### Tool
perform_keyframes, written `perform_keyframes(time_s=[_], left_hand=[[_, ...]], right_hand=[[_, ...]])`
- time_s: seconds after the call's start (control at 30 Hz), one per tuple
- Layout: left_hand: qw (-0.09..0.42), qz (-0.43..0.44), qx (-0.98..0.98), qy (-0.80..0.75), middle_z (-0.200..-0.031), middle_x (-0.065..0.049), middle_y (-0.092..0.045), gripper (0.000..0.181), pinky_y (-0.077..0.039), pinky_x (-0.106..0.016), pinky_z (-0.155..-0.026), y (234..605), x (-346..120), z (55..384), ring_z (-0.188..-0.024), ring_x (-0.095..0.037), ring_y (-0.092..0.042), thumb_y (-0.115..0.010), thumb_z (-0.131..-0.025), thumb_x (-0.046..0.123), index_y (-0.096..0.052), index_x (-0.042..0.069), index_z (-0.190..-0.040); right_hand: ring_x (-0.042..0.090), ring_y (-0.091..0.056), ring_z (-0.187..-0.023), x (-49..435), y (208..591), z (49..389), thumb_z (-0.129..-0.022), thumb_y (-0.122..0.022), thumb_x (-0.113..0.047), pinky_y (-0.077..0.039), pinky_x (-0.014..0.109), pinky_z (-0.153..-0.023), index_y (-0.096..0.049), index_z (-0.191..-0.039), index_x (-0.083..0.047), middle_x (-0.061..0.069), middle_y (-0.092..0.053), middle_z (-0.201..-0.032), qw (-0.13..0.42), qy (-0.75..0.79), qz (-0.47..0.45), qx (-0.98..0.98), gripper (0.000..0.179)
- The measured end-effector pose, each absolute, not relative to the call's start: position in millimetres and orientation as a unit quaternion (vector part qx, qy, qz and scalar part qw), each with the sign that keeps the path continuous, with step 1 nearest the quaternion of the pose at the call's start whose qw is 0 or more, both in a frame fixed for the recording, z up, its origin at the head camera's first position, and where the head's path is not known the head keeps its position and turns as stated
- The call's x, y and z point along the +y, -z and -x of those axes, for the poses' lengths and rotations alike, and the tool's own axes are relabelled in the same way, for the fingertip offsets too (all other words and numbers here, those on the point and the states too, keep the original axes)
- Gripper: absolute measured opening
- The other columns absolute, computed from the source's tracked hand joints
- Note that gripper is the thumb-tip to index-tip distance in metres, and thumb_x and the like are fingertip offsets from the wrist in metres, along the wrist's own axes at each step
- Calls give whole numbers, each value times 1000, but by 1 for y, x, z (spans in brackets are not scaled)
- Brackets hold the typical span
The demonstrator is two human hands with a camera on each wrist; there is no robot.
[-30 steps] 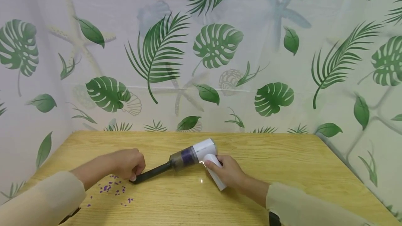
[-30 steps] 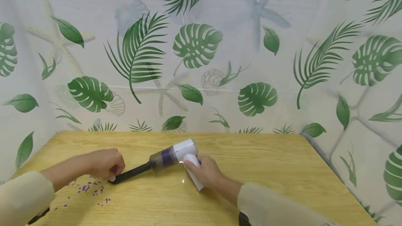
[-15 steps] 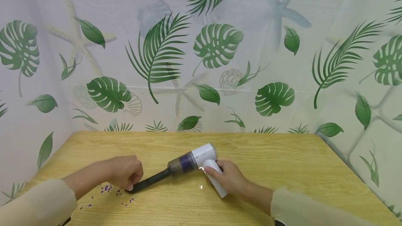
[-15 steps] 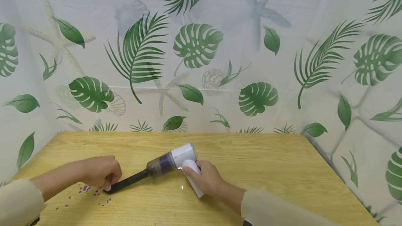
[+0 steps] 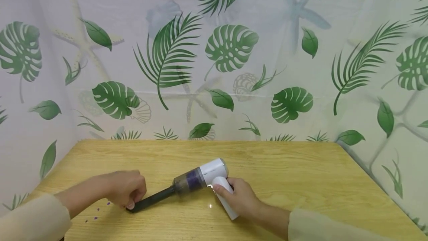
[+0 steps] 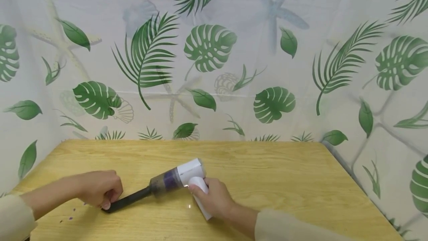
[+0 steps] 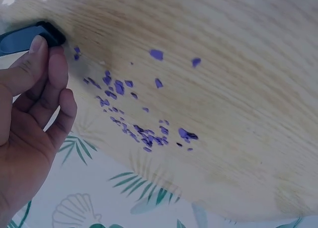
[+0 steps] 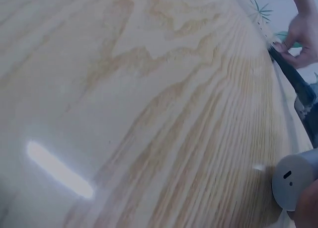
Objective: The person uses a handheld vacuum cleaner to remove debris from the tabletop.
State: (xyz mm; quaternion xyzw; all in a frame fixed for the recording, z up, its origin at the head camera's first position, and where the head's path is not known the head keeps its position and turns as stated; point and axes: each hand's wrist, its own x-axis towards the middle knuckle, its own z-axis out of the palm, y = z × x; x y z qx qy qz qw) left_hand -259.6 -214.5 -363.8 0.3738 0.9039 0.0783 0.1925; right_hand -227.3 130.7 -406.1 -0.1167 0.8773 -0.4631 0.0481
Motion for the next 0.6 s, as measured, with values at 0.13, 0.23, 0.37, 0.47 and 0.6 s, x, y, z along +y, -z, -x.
perform_keyframes(time_s=[0.13,0.23,0.37,0.47,0.6], left_hand=[[147,-391,907,-52,-63,15,-55,30,-45,-18,-56,362,-219,273,-57,1,-48,-83,-74,-1,-63,19,-65],[130,-382,914,-31,-63,14,-56,31,-46,-20,-57,361,-218,285,-58,0,-49,-84,-74,0,-63,20,-65],[112,-371,922,-12,-66,13,-58,31,-49,-22,-58,361,-219,297,-61,-2,-53,-84,-74,0,-63,20,-65],[100,-367,925,-8,-67,11,-59,29,-50,-23,-58,360,-224,305,-63,-4,-55,-83,-74,-1,-64,19,-67],[89,-357,930,-11,-69,10,-61,27,-50,-24,-58,361,-234,317,-63,-6,-56,-82,-74,-3,-66,18,-69]], right_hand=[[14,-56,-69,123,404,227,-98,-63,-39,-50,28,-58,-64,-100,3,6,-60,-79,37,459,85,884,42],[15,-56,-71,119,403,230,-97,-63,-41,-50,29,-59,-64,-103,4,7,-61,-82,27,455,66,888,45],[16,-57,-72,112,404,239,-97,-63,-41,-51,29,-59,-64,-105,5,8,-62,-83,16,452,57,890,47],[15,-57,-71,105,404,245,-97,-63,-40,-50,28,-59,-64,-104,5,8,-61,-83,9,453,53,890,46],[16,-57,-71,92,404,252,-98,-63,-38,-51,28,-59,-64,-103,7,9,-61,-83,1,464,51,884,45]])
